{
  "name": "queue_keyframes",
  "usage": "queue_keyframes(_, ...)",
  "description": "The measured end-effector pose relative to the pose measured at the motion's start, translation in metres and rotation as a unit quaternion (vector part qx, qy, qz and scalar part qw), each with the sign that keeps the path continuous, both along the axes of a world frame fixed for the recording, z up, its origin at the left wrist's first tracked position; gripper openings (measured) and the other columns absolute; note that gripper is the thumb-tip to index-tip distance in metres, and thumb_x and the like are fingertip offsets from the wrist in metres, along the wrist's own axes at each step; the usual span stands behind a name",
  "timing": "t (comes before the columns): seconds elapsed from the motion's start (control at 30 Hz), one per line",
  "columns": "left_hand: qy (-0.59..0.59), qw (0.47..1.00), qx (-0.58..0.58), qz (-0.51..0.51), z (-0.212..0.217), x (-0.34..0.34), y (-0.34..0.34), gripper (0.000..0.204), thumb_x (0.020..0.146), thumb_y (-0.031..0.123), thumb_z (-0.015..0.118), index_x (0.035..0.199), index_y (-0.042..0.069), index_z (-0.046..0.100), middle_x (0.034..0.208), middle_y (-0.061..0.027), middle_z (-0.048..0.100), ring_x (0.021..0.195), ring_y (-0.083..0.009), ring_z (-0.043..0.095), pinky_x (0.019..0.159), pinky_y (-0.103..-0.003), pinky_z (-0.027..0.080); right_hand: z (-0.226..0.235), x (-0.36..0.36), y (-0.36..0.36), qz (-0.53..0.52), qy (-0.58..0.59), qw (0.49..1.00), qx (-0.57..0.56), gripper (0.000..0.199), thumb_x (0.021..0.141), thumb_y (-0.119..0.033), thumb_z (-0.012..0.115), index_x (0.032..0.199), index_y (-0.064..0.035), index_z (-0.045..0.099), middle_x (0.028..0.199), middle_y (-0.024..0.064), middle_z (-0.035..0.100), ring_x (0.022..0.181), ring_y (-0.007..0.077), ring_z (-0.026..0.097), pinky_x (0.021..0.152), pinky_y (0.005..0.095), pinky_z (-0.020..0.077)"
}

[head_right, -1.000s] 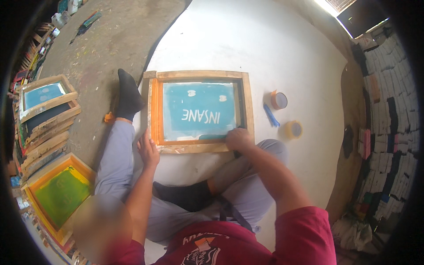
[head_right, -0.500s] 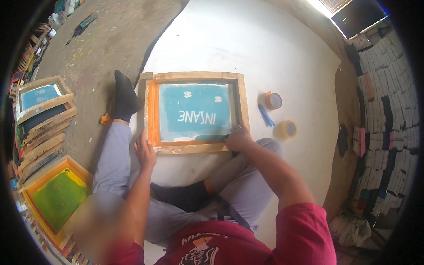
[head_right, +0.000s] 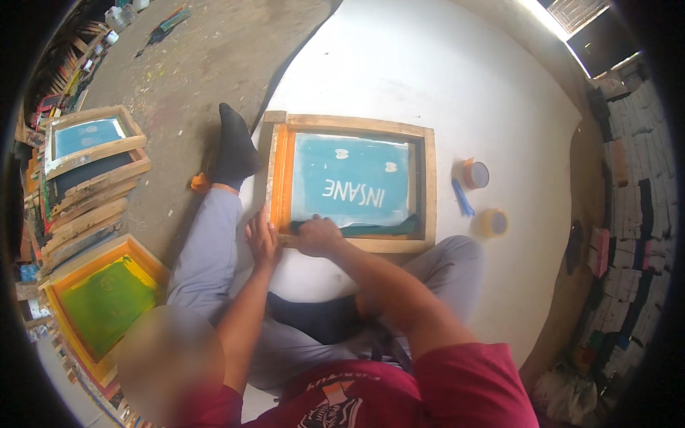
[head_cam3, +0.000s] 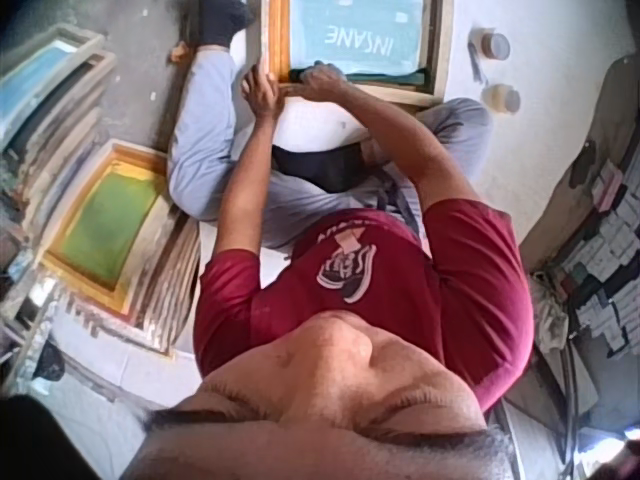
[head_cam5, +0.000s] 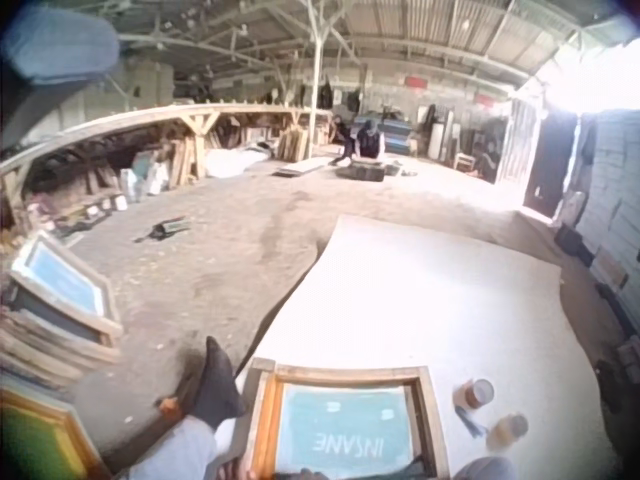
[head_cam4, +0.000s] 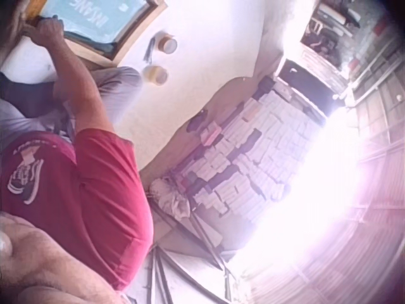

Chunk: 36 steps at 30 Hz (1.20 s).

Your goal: The person sits on the floor and applies orange masking tape to the edges of a wooden screen printing frame. They smooth the tape with their fingers and use a green cloth to wipe the frame surface. The person repeats this process on multiple sides of the frame.

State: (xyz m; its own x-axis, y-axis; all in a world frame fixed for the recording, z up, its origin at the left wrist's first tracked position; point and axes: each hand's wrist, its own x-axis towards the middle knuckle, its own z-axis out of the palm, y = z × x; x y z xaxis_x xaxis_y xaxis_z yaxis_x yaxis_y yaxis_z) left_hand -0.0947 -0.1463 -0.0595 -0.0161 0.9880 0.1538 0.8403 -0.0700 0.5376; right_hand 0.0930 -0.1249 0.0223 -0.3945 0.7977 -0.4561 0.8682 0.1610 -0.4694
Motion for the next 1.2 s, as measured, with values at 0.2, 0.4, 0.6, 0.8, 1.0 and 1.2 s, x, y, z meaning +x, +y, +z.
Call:
queue_keyframes(0.2, -0.007, 1.0, -0.016, -0.01, 0.003, -0.005, 0.0, 0.051, 0.107, 0.025, 0.045, 0.156, 0.012, 0.046, 0.144, -0.016, 0.056, 0.132, -0.0415, 0.047, 0.112, -0.057, 0.034, -0.023, -0.011, 0.002, -0.024, 0.068, 0.997, -0.02, 0.043, 0.097, -0.042, 0.054, 0.105, -0.0052, 0.075, 0.115, 0.0183, 0.071, 0.112, 0.0423, 0.067, 0.1, 0.0508, 0.0535)
queue_keyframes(0.4, -0.001, 1.0, -0.004, -0.016, 0.005, -0.003, 0.001, 0.051, 0.104, 0.018, 0.047, 0.155, 0.009, 0.046, 0.144, -0.0166, 0.056, 0.131, -0.0412, 0.048, 0.113, -0.056, 0.034, 0.009, 0.138, -0.028, -0.029, -0.089, 0.994, -0.064, 0.043, 0.097, -0.046, 0.058, 0.102, -0.0078, 0.076, 0.107, 0.0147, 0.076, 0.108, 0.0377, 0.07, 0.098, 0.0499, 0.0547)
queue_keyframes(0.6, -0.005, 1.0, 0.016, -0.018, 0.0, -0.001, 0.002, 0.05, 0.104, 0.017, 0.046, 0.153, 0.008, 0.047, 0.143, -0.0175, 0.057, 0.13, -0.0418, 0.048, 0.112, -0.056, 0.033, 0.022, 0.191, -0.037, -0.004, -0.129, 0.989, -0.076, 0.048, 0.096, -0.048, 0.057, 0.099, -0.0043, 0.078, 0.108, 0.0199, 0.075, 0.107, 0.0373, 0.071, 0.093, 0.049, 0.0568)
queue_keyframes(0.8, -0.002, 1.0, 0.009, -0.015, -0.003, -0.003, 0.001, 0.049, 0.107, 0.023, 0.043, 0.154, 0.007, 0.048, 0.142, -0.0184, 0.057, 0.129, -0.0426, 0.048, 0.111, -0.056, 0.034, -0.004, 0.041, -0.009, 0.009, 0.053, 0.998, -0.034, 0.052, 0.09, -0.051, 0.066, 0.093, 0.0, 0.074, 0.102, 0.0237, 0.071, 0.103, 0.0406, 0.069, 0.091, 0.0497, 0.0563)
queue_keyframes(1.0, 0.006, 0.999, 0.005, -0.033, 0.002, -0.002, 0.001, 0.049, 0.109, 0.023, 0.04, 0.153, 0.004, 0.047, 0.143, -0.0197, 0.057, 0.131, -0.0422, 0.048, 0.112, -0.055, 0.033, -0.034, 0.03, -0.016, 0.045, 0.085, 0.995, 0.04, 0.054, 0.088, -0.054, 0.067, 0.096, -0.0005, 0.074, 0.099, 0.02, 0.07, 0.101, 0.039, 0.068, 0.09, 0.048, 0.0568)
queue_keyframes(1.2, 0.006, 0.999, -0.006, -0.032, 0.008, -0.004, 0.0, 0.05, 0.108, 0.022, 0.042, 0.153, 0.002, 0.047, 0.144, -0.0209, 0.057, 0.131, -0.0425, 0.048, 0.113, -0.055, 0.033, 0.028, 0.192, -0.018, -0.027, -0.104, 0.978, -0.178, 0.063, 0.092, -0.063, 0.063, 0.09, -0.0014, 0.078, 0.096, 0.0215, 0.076, 0.095, 0.0382, 0.075, 0.086, 0.0499, 0.0586)
